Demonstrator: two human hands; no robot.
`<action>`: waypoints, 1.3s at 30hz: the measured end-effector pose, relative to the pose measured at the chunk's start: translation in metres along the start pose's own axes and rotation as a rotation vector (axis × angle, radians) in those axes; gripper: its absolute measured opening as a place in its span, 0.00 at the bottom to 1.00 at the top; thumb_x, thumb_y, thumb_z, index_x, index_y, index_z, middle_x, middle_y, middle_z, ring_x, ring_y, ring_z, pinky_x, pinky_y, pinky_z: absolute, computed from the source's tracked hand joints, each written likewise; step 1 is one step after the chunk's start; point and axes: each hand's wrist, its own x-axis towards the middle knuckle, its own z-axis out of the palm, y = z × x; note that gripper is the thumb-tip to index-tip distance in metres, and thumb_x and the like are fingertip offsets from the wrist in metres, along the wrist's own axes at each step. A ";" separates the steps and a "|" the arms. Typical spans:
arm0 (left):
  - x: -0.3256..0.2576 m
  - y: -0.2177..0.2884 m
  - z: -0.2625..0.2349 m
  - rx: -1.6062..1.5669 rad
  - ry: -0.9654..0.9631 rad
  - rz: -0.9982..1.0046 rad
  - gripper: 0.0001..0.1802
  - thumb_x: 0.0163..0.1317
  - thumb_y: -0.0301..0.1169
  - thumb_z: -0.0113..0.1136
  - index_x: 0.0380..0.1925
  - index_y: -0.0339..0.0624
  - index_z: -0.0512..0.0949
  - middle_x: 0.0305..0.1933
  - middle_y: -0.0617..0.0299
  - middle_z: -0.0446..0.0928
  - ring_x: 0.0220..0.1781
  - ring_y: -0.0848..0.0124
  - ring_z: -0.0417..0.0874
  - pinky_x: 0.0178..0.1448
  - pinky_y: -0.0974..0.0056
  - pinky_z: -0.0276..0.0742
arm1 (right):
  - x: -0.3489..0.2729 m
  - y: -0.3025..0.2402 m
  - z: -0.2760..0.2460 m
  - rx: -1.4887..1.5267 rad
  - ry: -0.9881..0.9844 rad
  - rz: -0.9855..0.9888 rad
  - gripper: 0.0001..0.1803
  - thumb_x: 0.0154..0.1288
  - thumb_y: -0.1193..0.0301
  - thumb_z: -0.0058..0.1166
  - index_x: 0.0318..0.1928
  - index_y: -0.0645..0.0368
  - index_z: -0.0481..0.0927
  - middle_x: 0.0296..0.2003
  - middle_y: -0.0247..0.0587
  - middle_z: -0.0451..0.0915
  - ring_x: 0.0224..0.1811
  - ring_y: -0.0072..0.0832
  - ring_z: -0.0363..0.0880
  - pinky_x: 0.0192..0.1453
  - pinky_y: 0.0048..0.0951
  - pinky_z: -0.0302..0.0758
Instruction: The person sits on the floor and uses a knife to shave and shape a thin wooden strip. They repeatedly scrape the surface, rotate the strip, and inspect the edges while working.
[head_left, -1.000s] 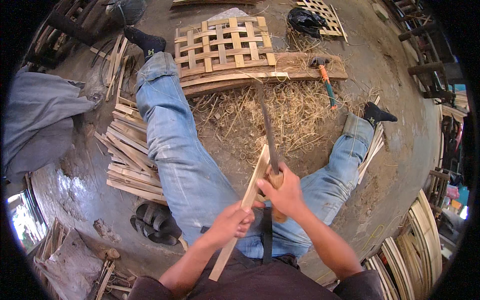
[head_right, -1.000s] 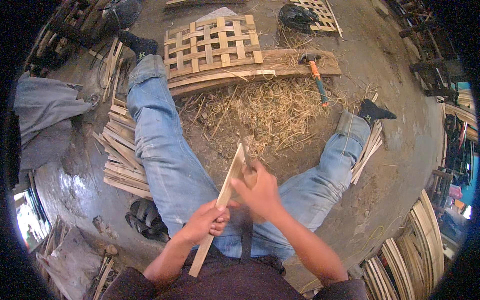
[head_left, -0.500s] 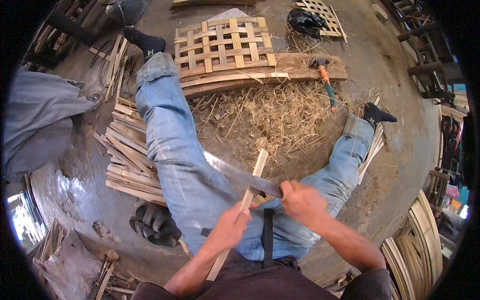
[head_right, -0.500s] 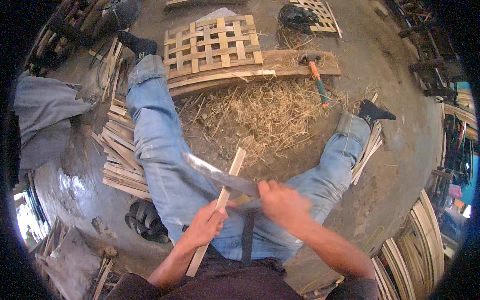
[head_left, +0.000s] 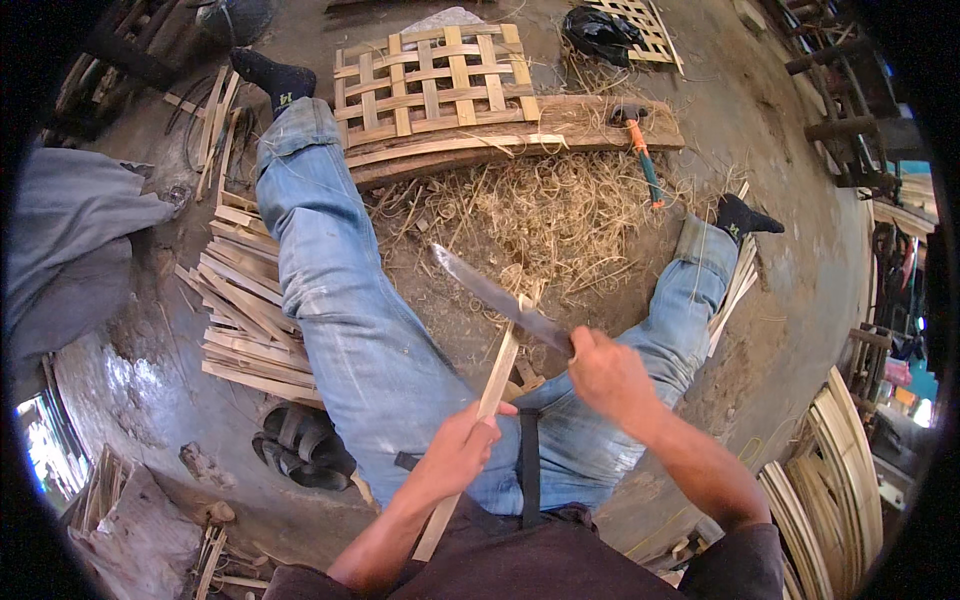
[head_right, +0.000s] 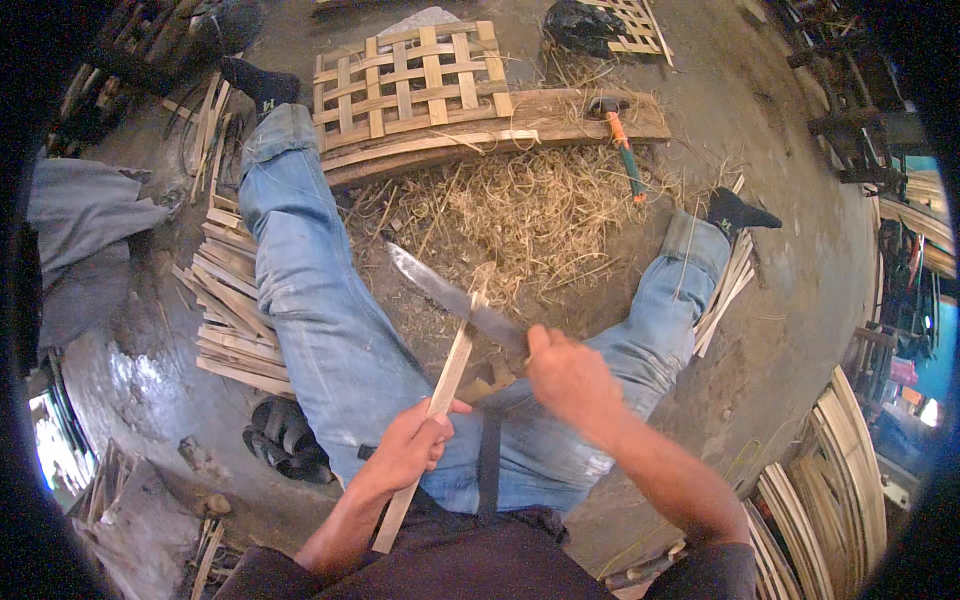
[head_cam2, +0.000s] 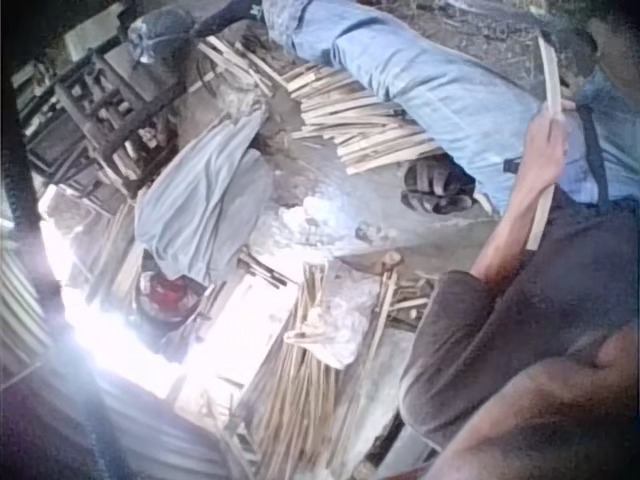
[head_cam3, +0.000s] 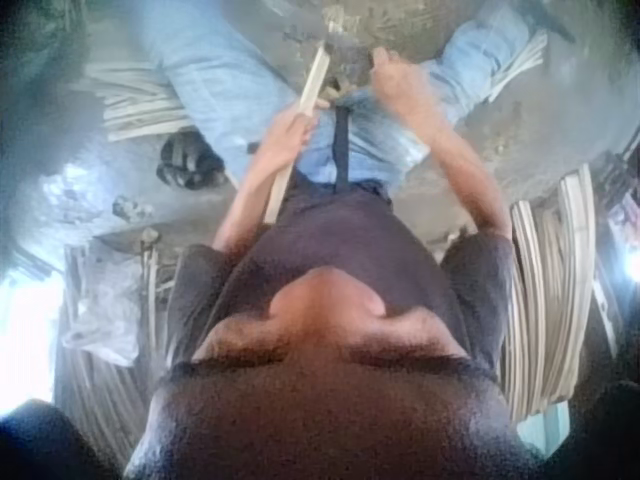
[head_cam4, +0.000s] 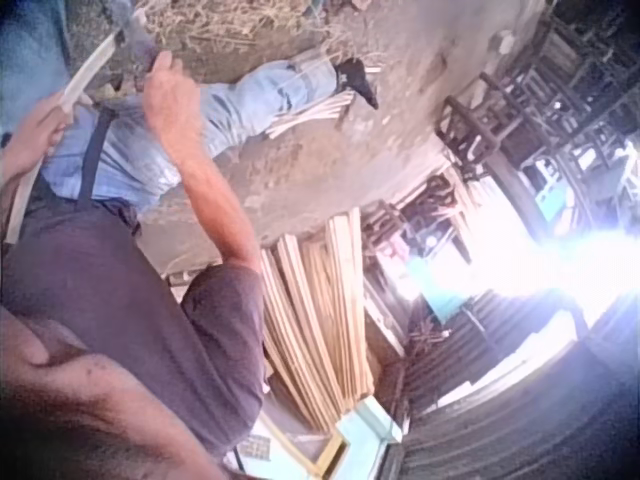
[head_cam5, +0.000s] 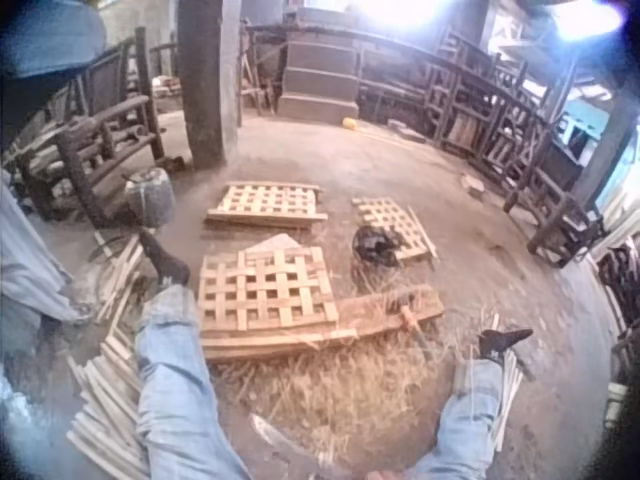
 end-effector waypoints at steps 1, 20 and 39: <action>0.003 -0.003 0.001 0.005 0.004 0.012 0.18 0.73 0.35 0.43 0.57 0.40 0.71 0.27 0.74 0.60 0.23 0.85 0.58 0.24 0.76 0.56 | -0.005 -0.004 -0.001 -0.033 -0.030 -0.041 0.07 0.61 0.74 0.51 0.37 0.62 0.69 0.33 0.52 0.79 0.34 0.51 0.82 0.35 0.49 0.80; -0.002 0.001 -0.030 -0.169 -0.030 0.023 0.20 0.74 0.39 0.45 0.58 0.38 0.71 0.26 0.74 0.64 0.23 0.86 0.60 0.24 0.78 0.56 | -0.055 -0.124 -0.092 -0.134 -0.045 -0.149 0.05 0.61 0.72 0.50 0.35 0.58 0.70 0.24 0.45 0.77 0.25 0.45 0.82 0.25 0.41 0.79; -0.008 0.015 -0.021 -0.181 -0.102 -0.074 0.23 0.76 0.39 0.42 0.62 0.35 0.66 0.26 0.73 0.60 0.20 0.86 0.56 0.20 0.78 0.54 | 0.020 0.014 0.007 0.726 0.080 0.272 0.13 0.63 0.69 0.58 0.41 0.62 0.71 0.27 0.44 0.80 0.26 0.38 0.81 0.29 0.38 0.77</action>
